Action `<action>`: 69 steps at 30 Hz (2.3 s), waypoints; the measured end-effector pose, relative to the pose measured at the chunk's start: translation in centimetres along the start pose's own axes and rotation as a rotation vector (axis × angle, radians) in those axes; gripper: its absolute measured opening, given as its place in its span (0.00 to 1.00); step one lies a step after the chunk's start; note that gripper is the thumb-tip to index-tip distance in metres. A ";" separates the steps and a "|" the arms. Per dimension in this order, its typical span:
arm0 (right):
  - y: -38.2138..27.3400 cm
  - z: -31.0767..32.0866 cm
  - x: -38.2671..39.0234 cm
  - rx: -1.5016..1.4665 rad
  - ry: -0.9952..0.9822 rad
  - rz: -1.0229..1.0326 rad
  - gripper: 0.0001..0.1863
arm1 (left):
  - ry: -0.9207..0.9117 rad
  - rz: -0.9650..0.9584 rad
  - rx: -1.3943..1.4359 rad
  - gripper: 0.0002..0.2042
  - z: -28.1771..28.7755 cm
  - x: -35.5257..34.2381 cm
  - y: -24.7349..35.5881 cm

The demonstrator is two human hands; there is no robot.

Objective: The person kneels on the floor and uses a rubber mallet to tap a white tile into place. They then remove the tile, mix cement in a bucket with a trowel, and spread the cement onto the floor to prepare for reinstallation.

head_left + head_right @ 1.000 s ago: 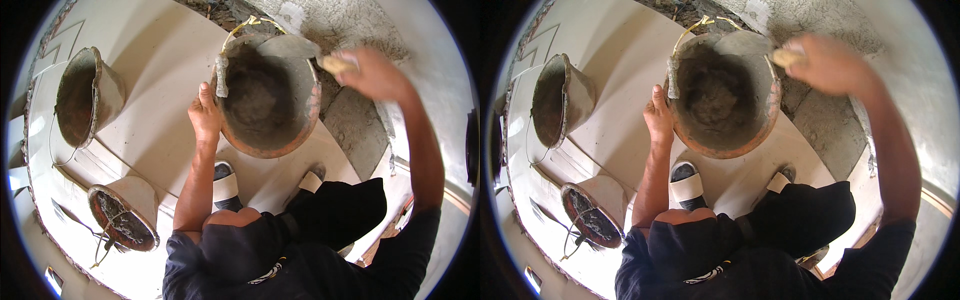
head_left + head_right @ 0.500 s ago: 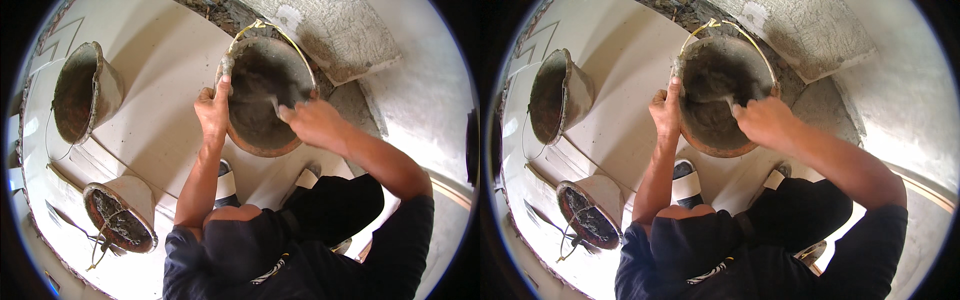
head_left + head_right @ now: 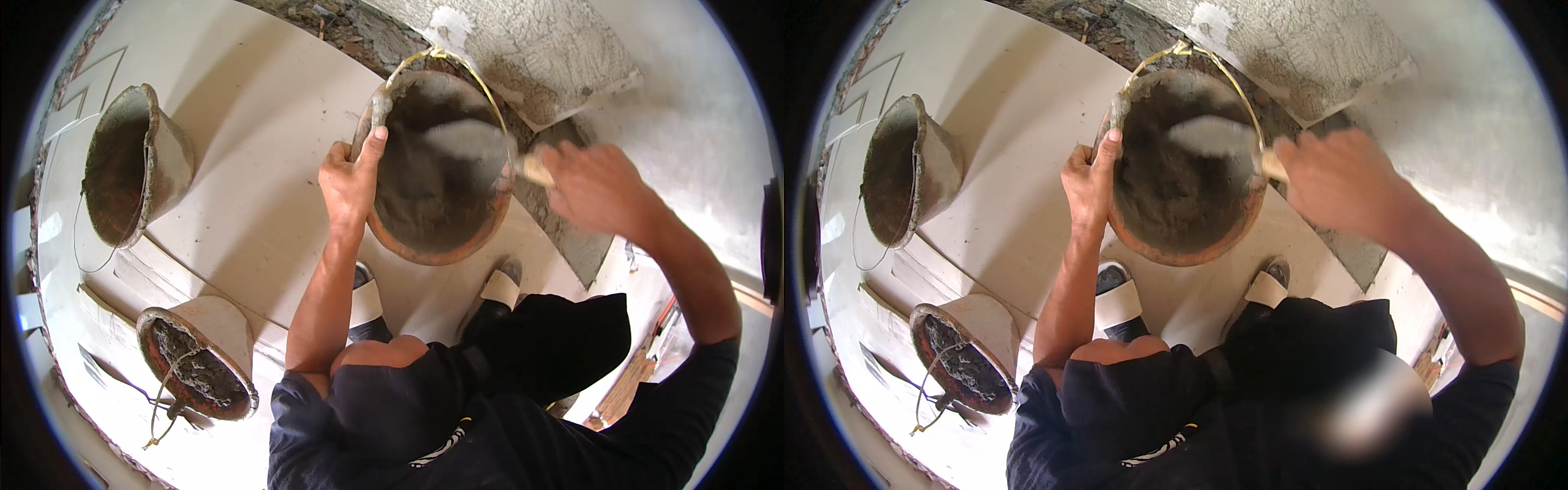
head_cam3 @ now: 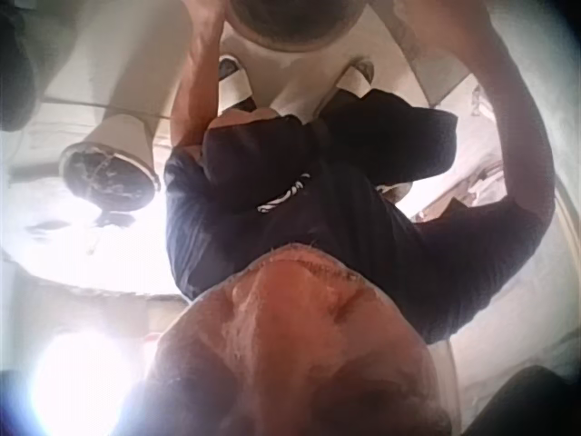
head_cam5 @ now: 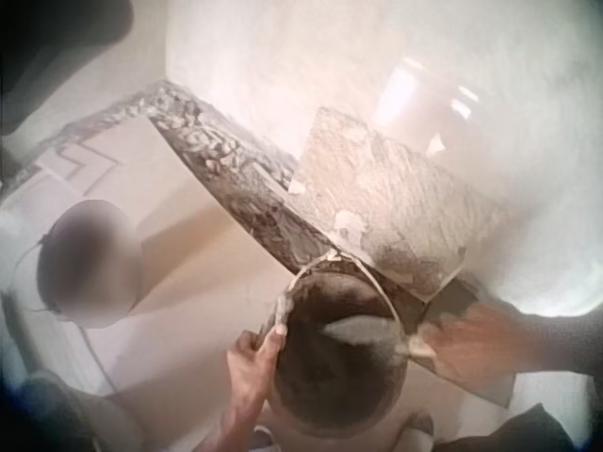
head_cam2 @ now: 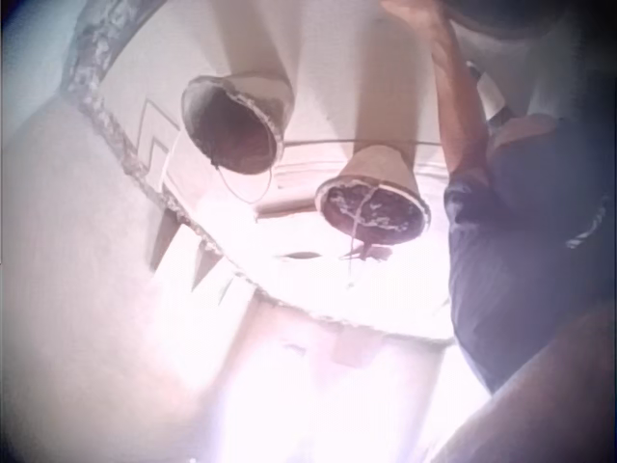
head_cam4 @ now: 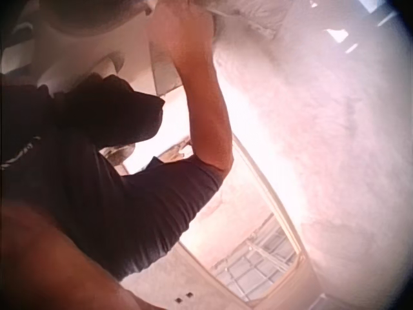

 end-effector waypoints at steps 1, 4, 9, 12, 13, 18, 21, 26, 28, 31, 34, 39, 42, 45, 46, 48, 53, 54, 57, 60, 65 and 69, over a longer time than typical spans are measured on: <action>0.1 0.2 -0.6 -0.021 0.083 -0.027 0.18 | -0.003 -0.017 -0.019 0.30 -0.3 0.3 0.2; -2.2 -1.5 -4.1 -0.139 -0.038 -0.095 0.15 | -0.006 -0.083 -0.054 0.30 -0.9 0.3 0.3; -7.9 -7.1 -4.1 -0.489 -0.235 -0.113 0.20 | 0.042 -0.057 0.002 0.29 -0.6 -0.1 -1.0; -9.2 -8.5 -2.4 -0.727 -0.333 -0.086 0.23 | 0.041 -0.071 0.063 0.27 -0.4 -0.3 -1.8; -9.7 -8.6 -2.2 -0.818 -0.334 -0.082 0.24 | 0.017 -0.039 0.121 0.26 -0.1 -0.3 -2.0; -12.6 -8.0 -2.9 -1.422 -0.670 -0.202 0.33 | 0.007 0.020 0.237 0.23 0.9 -0.4 -2.5; -13.9 -7.0 -2.6 -1.617 -0.644 -0.301 0.25 | -0.017 0.036 0.246 0.22 1.3 -0.7 -2.6; -16.5 -6.4 -2.7 -2.120 -0.600 -0.436 0.17 | -0.005 0.055 0.239 0.22 1.4 -0.6 -2.3; -17.4 -6.7 -3.4 -2.336 -0.490 -0.377 0.18 | 0.011 0.067 0.216 0.23 1.6 -0.6 -2.2; -17.0 -7.2 -4.3 -2.281 -0.436 -0.408 0.19 | 0.042 0.046 0.179 0.25 1.7 -1.2 -2.2; -12.9 -6.7 -4.2 -1.932 -0.287 -0.420 0.19 | 0.071 0.008 0.085 0.27 2.4 -2.1 -2.2; -4.3 -3.2 -6.1 -0.583 0.297 -0.122 0.26 | 0.066 -0.087 0.005 0.30 2.6 -5.0 0.0; -4.6 -2.4 -8.2 -0.151 0.276 -0.097 0.26 | 0.030 -0.178 -0.061 0.30 2.0 -6.3 2.6; -7.4 -2.8 -8.8 -0.056 0.256 0.028 0.24 | -0.004 -0.213 -0.125 0.31 0.3 -6.4 4.8; -7.5 -2.9 -8.3 -0.048 0.311 -0.015 0.24 | 0.015 -0.238 -0.138 0.31 -0.1 -6.4 5.4; -6.9 -2.9 -6.5 -0.083 0.264 -0.013 0.25 | 0.051 -0.266 -0.172 0.31 -0.5 -6.1 6.0; -1.7 -1.5 -2.9 -0.017 0.282 -0.030 0.26 | 0.020 -0.266 -0.172 0.31 -2.2 -5.0 7.0; -1.3 -1.3 -3.2 -0.023 0.301 -0.055 0.26 | 0.014 -0.269 -0.170 0.31 -2.6 -4.7 7.2; -2.3 -2.1 -4.6 -0.023 0.251 -0.073 0.23 | 0.004 -0.277 -0.181 0.30 -3.3 -4.3 7.7; -5.7 -4.6 -4.9 -0.142 0.154 -0.052 0.22 | -0.016 -0.326 -0.179 0.29 -3.6 -3.3 7.6; -9.7 -8.0 -3.6 -0.543 -0.208 -0.079 0.26 | -0.082 -0.288 -0.093 0.27 -2.2 -1.7 6.5; -11.5 -7.9 -3.3 -0.898 -0.190 -0.061 0.33 | -0.075 -0.289 -0.009 0.24 -0.7 -2.1 5.5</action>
Point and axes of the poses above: each hand's wrist, its own x-axis away from the middle knuckle, its own z-axis out of the back of the hand, y = z × x, the point moved 1 cm from there along -x, towards the middle knuckle, and after that the axes turned 6 degrees about -z, right-handed, at the moved point
